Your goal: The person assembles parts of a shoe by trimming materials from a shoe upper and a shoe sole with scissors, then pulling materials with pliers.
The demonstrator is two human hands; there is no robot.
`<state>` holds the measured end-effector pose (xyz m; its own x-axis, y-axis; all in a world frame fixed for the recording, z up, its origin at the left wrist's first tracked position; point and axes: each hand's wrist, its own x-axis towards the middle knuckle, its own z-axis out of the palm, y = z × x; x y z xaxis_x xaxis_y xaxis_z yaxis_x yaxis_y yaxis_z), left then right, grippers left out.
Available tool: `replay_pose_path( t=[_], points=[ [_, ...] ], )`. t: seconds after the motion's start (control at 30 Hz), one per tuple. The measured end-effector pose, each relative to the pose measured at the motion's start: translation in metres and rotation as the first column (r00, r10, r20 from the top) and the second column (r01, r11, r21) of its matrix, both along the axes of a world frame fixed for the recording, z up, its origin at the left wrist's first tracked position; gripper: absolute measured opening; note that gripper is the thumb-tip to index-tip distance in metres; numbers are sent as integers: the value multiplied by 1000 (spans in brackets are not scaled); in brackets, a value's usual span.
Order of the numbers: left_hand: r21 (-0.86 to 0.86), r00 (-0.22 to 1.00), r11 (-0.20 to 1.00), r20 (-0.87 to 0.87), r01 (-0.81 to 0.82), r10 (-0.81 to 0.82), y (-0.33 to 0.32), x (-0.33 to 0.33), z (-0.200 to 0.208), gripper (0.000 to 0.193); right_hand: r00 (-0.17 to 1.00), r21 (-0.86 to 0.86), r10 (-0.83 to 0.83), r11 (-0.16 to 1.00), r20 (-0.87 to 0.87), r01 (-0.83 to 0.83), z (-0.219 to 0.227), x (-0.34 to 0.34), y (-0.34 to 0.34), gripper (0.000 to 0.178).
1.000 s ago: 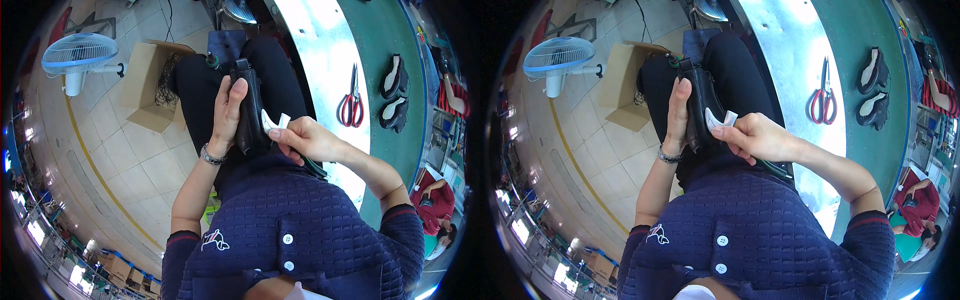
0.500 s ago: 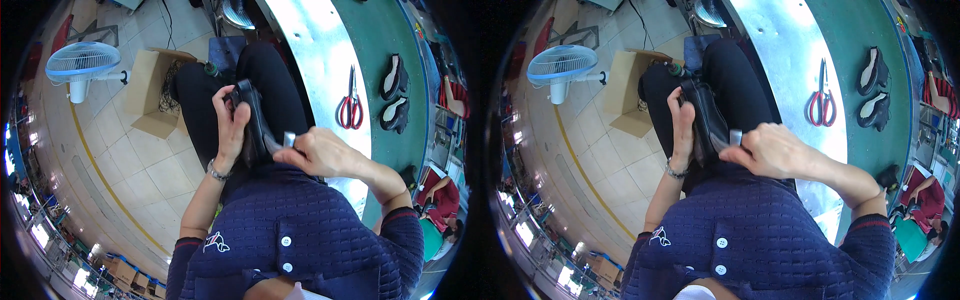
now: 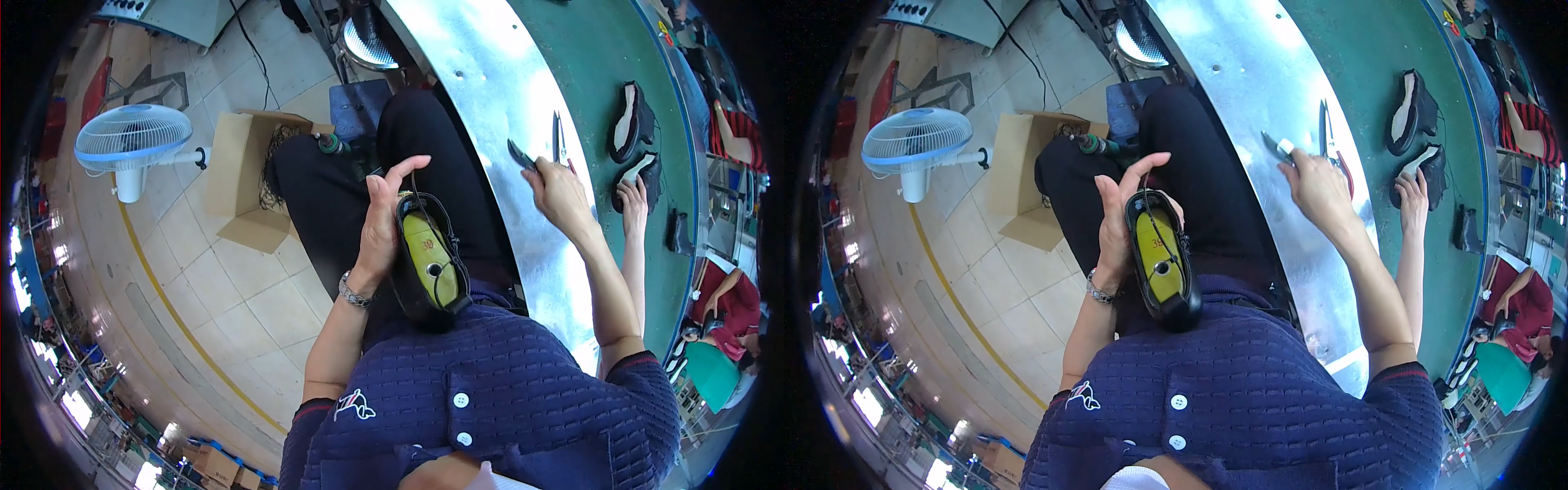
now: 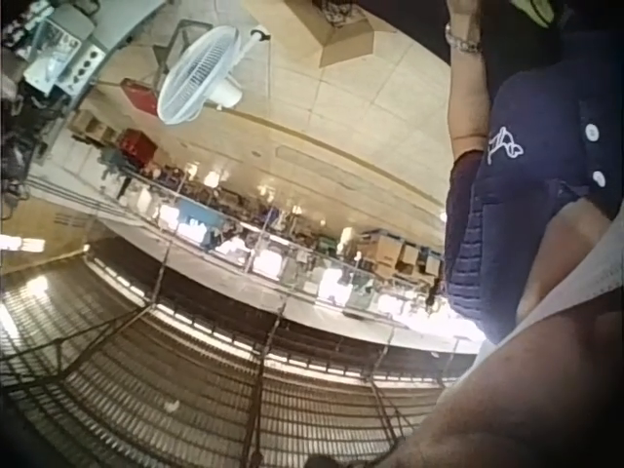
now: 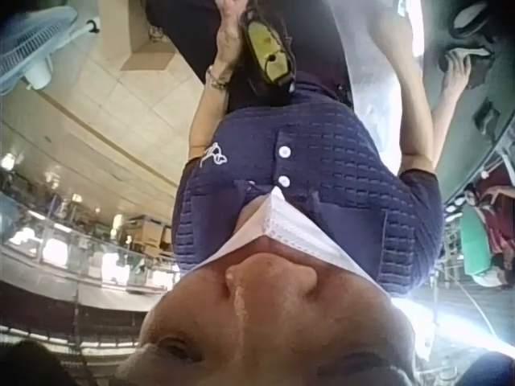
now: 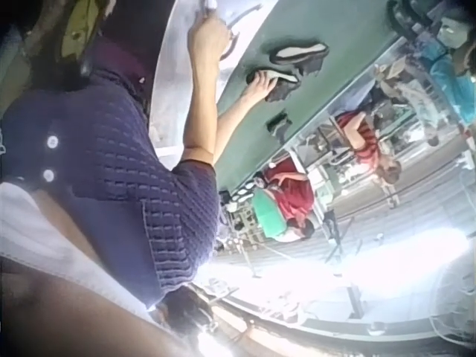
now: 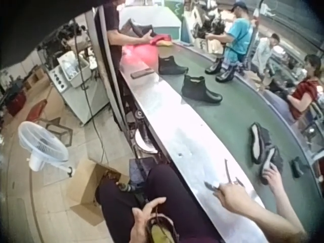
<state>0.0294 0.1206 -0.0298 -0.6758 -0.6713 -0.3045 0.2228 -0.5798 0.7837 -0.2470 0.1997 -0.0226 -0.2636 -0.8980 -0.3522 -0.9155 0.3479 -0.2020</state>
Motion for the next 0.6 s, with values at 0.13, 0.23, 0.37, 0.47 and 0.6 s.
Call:
replay_pose_path(
  t=[0.13,0.23,0.37,0.47,0.6],
  points=[
    [-123,1000,992,-20,-21,19,-16,-7,11,77,986,-127,-75,990,-147,56,-33,-18,-5,32],
    [-160,999,986,11,-43,45,-27,-15,23,79,982,-120,-69,992,-176,48,-40,-19,-5,39],
    [97,936,987,-340,130,-90,-60,-16,35,93,965,-308,254,925,70,-221,-24,-14,-8,81],
    [250,825,931,-559,264,-84,-75,-21,49,90,715,-458,580,796,390,-395,40,24,-38,103],
    [263,603,909,-798,323,17,-86,-46,56,75,538,-362,398,915,744,-177,78,42,-43,77]
  ],
)
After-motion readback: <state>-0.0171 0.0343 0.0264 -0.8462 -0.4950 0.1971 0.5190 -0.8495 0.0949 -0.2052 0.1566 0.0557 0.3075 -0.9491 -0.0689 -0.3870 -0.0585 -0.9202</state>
